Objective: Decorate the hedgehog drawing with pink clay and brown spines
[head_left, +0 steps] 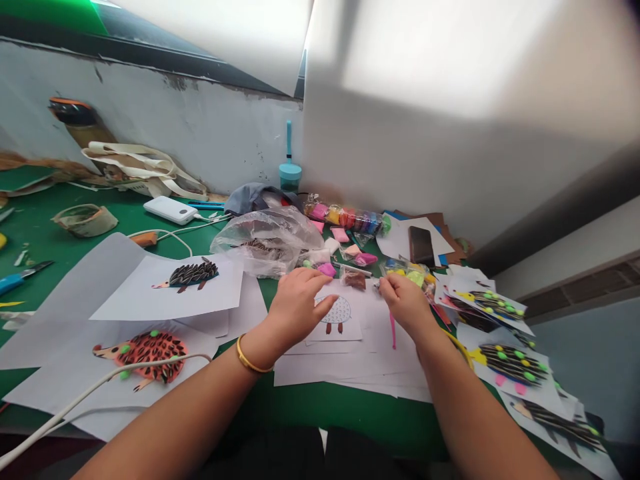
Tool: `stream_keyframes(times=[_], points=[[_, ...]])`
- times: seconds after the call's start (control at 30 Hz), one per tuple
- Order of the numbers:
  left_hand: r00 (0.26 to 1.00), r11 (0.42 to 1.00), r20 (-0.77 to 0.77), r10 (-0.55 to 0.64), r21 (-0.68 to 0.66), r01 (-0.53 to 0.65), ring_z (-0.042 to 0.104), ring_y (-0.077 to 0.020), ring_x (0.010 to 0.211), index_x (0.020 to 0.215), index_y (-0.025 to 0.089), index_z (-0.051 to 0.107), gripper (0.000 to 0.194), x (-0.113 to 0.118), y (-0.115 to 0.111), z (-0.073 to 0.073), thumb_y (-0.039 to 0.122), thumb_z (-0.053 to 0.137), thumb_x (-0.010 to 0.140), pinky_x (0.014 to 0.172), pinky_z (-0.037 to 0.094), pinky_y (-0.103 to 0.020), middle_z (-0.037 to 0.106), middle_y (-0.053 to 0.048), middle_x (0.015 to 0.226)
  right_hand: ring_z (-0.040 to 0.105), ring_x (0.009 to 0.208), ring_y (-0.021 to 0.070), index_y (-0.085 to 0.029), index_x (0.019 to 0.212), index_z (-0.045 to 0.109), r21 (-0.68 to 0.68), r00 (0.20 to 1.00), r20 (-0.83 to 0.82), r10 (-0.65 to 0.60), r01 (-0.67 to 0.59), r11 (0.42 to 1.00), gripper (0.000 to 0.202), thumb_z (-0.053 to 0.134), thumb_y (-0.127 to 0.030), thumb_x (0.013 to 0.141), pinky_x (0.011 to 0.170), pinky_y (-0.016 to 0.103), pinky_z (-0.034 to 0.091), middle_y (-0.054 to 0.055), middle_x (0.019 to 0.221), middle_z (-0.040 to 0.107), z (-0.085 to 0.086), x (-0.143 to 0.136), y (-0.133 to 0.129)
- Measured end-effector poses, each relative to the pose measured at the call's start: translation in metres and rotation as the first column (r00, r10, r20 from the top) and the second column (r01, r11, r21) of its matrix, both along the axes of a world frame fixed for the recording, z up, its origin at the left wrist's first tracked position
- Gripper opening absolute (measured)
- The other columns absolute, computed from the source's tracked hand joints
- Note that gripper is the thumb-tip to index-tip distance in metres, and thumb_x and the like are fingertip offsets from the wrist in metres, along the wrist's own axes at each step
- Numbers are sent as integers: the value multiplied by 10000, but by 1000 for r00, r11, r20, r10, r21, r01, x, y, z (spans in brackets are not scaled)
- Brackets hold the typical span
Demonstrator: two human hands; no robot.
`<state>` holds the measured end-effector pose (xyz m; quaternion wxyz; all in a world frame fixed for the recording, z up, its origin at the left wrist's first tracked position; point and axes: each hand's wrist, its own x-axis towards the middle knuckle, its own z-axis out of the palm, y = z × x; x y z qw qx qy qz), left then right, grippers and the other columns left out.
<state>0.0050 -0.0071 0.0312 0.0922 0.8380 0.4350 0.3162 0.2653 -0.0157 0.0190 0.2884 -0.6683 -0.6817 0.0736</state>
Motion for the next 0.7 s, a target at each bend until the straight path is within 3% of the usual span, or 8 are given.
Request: stream_keyframes(times=[0.07,0.17,0.3,0.47,0.53,0.6,0.7], points=[[993,999,115,-20,34,16,602,-235,1011,1050,212,706,217,5,6,-5,353,637,899,905,456,-404,705,-65,1066,586,700,181,-203,767,638,5,979,-171,114,-115,993,303,480,-408,925,638,289,419,26,734,654,8,-12,2],[964,992,244,-105,101,82,606,-211,943,1024,197,705,230,11,7,-13,370,677,876,854,473,-365,706,-61,986,653,845,208,-203,894,704,-25,866,-400,302,-339,940,238,574,-401,885,756,324,499,49,914,727,12,-38,-1],[951,978,250,-183,144,150,596,-180,832,924,197,699,163,12,-1,-18,347,637,909,777,463,-339,687,-46,854,675,843,215,-199,906,740,-124,725,-612,317,-484,866,290,559,-426,920,760,341,533,55,894,744,6,-63,-11],[965,953,158,-211,251,168,589,-171,806,914,234,715,156,8,-7,-18,301,577,944,754,442,-341,680,-27,780,669,739,195,-182,895,751,-146,594,-738,321,-606,782,372,497,-447,957,684,327,562,55,827,737,4,-66,-21],[971,943,125,-206,290,163,594,-177,852,955,252,718,146,7,-8,-18,276,575,942,778,437,-346,689,-23,798,673,761,194,-180,972,751,-142,609,-707,360,-620,772,372,475,-429,966,695,328,569,58,858,743,2,-58,-21],[974,942,111,-196,297,156,591,-180,870,945,245,708,136,6,-8,-18,264,573,940,798,434,-348,691,-24,815,679,879,209,-197,1068,737,-126,697,-582,419,-586,800,355,456,-395,975,790,357,566,68,971,749,-2,-44,-18],[976,960,127,-178,241,144,570,-176,825,855,210,665,166,4,-7,-20,260,540,951,799,433,-350,669,-34,810,600,1130,259,-246,1187,693,26,918,-146,368,-368,929,324,505,-279,924,998,460,468,80,1216,683,-14,-11,-8]])
